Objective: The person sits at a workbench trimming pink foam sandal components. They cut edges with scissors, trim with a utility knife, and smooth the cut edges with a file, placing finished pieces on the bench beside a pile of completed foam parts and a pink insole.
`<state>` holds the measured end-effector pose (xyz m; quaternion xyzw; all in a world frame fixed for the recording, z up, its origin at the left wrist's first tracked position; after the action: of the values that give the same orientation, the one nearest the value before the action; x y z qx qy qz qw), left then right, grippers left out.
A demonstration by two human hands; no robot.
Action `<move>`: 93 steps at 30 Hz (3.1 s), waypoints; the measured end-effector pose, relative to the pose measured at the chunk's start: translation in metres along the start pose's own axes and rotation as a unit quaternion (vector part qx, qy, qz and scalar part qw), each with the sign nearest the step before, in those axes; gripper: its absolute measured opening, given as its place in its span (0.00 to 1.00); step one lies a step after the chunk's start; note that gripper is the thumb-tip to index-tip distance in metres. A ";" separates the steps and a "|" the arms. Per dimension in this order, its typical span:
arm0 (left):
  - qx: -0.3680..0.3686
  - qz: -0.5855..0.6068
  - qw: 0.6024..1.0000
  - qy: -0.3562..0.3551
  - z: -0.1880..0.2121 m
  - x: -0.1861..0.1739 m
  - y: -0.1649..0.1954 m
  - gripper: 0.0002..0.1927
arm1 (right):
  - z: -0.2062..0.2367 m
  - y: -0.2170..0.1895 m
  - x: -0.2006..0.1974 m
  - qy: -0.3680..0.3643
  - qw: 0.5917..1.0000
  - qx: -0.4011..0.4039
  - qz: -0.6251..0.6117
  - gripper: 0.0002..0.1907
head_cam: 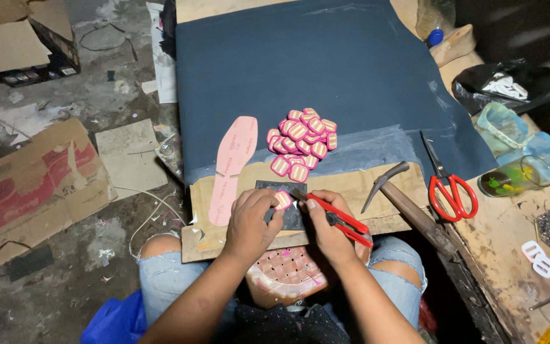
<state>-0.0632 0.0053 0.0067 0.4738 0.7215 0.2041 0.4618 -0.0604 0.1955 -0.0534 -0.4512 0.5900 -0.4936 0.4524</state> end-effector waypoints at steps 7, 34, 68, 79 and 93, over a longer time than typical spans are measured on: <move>0.006 -0.011 1.000 0.027 0.003 0.001 -0.006 0.12 | 0.000 0.000 0.017 -0.025 0.999 0.001 0.020 0.13; 0.002 -0.032 0.999 -0.006 0.002 0.006 -0.008 0.14 | -0.020 -0.067 0.028 -0.141 0.957 -0.057 0.249 0.09; -0.014 0.047 0.998 0.040 0.001 -0.012 -0.004 0.21 | 0.010 -0.048 0.022 -0.034 0.962 -0.085 0.256 0.14; -0.317 0.128 0.940 0.001 -0.001 0.014 -0.034 0.10 | 0.019 -0.024 0.016 -0.006 0.980 -0.042 0.195 0.15; -0.198 0.043 0.979 0.037 0.009 0.022 -0.032 0.08 | 0.021 -0.059 0.023 -0.078 0.935 -0.180 0.295 0.10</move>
<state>-0.0744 0.0078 -0.0313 0.3961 0.6623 0.3801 0.5099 -0.0392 0.1628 0.0008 -0.3680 0.7385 -0.1869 0.5331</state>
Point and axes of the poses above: each hand's wrist, its own z-axis away from the middle knuckle, its own x-axis out of the palm, y = z × x, the point moved 6 cm from there along -z, towards the middle knuckle, and after that the axes turned 7 degrees about z, right-handed, at the moved point
